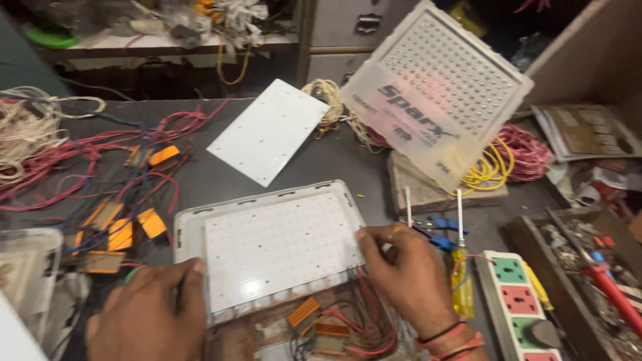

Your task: The person assembles an LED floodlight by placing an LED board into a metal housing, applying adhesive pads, soldering wires, and fitting a perforated cover and clear lens. The unit is handled one at a time on a cluttered workbench.

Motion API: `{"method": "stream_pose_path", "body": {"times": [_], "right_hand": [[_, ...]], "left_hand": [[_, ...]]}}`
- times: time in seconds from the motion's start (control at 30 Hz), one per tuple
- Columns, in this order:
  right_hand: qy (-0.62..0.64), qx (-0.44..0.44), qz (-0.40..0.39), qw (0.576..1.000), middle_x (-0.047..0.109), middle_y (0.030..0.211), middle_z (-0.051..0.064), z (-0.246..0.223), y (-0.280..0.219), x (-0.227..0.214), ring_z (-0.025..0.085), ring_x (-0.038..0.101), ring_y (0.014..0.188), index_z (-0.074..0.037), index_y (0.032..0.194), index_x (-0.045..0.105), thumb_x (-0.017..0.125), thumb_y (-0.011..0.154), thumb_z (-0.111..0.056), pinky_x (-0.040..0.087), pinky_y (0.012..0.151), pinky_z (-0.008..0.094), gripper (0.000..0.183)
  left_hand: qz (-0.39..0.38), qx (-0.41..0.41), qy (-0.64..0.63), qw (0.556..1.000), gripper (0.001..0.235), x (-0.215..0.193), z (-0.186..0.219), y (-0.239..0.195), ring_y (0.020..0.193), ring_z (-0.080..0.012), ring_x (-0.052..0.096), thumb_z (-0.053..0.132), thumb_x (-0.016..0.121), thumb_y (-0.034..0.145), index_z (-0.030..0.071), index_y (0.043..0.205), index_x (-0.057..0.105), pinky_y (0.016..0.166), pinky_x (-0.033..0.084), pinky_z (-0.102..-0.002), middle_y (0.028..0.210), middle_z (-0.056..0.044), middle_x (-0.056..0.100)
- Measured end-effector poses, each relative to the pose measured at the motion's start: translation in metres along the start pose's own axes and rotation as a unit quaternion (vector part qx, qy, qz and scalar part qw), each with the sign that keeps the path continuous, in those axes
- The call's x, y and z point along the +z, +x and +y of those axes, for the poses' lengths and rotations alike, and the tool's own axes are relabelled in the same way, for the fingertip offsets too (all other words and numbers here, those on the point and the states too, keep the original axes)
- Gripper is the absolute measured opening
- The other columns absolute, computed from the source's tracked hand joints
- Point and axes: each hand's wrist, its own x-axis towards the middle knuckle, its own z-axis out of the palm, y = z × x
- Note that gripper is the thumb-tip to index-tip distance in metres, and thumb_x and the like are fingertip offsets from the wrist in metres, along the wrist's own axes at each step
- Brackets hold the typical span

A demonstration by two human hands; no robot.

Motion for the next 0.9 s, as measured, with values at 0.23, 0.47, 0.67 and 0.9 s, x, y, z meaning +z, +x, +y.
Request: {"method": "stream_pose_path", "body": {"times": [0.23, 0.47, 0.67, 0.9], "right_hand": [[0.063, -0.061, 0.006, 0.996, 0.074, 0.081, 0.011, -0.007, -0.001, -0.002, 0.022, 0.073, 0.063, -0.005, 0.095, 0.08, 0.072, 0.086, -0.03, 0.055, 0.058, 0.035, 0.027], [0.005, -0.072, -0.006, 0.997, 0.073, 0.083, 0.012, -0.009, -0.005, -0.004, 0.03, 0.073, 0.076, -0.008, 0.094, 0.081, 0.072, 0.085, -0.029, 0.055, 0.067, 0.04, 0.024], [0.003, -0.092, 0.002, 0.996, 0.074, 0.084, 0.014, -0.008, -0.008, -0.006, 0.033, 0.073, 0.078, -0.006, 0.092, 0.079, 0.07, 0.086, -0.029, 0.055, 0.069, 0.042, 0.025], [-0.023, -0.058, 0.006, 0.998, 0.073, 0.083, 0.015, -0.01, -0.007, -0.008, 0.033, 0.073, 0.07, -0.006, 0.093, 0.079, 0.07, 0.086, -0.03, 0.055, 0.064, 0.041, 0.027]], "left_hand": [[0.014, 0.001, 0.058, 0.998, 0.034, 0.029, -0.015, 0.01, 0.095, -0.024, 0.076, 0.053, 0.067, 0.091, 0.032, 0.112, 0.082, 0.091, 0.06, -0.039, 0.104, -0.002, 0.079], [0.001, 0.025, 0.068, 0.997, 0.031, 0.031, -0.017, 0.015, 0.09, -0.0258, 0.076, 0.052, 0.07, 0.087, 0.035, 0.11, 0.083, 0.087, 0.06, -0.041, 0.097, -0.003, 0.078], [0.065, 0.024, -0.01, 0.998, 0.028, 0.014, -0.001, 0.0, 0.094, -0.0304, 0.072, 0.049, 0.069, 0.086, 0.03, 0.101, 0.084, 0.084, 0.057, -0.047, 0.101, -0.002, 0.076], [0.037, 0.017, -0.025, 0.999, 0.029, 0.001, 0.008, -0.003, 0.096, -0.0294, 0.07, 0.048, 0.069, 0.082, 0.03, 0.1, 0.083, 0.083, 0.055, -0.048, 0.102, 0.0, 0.075]]}}
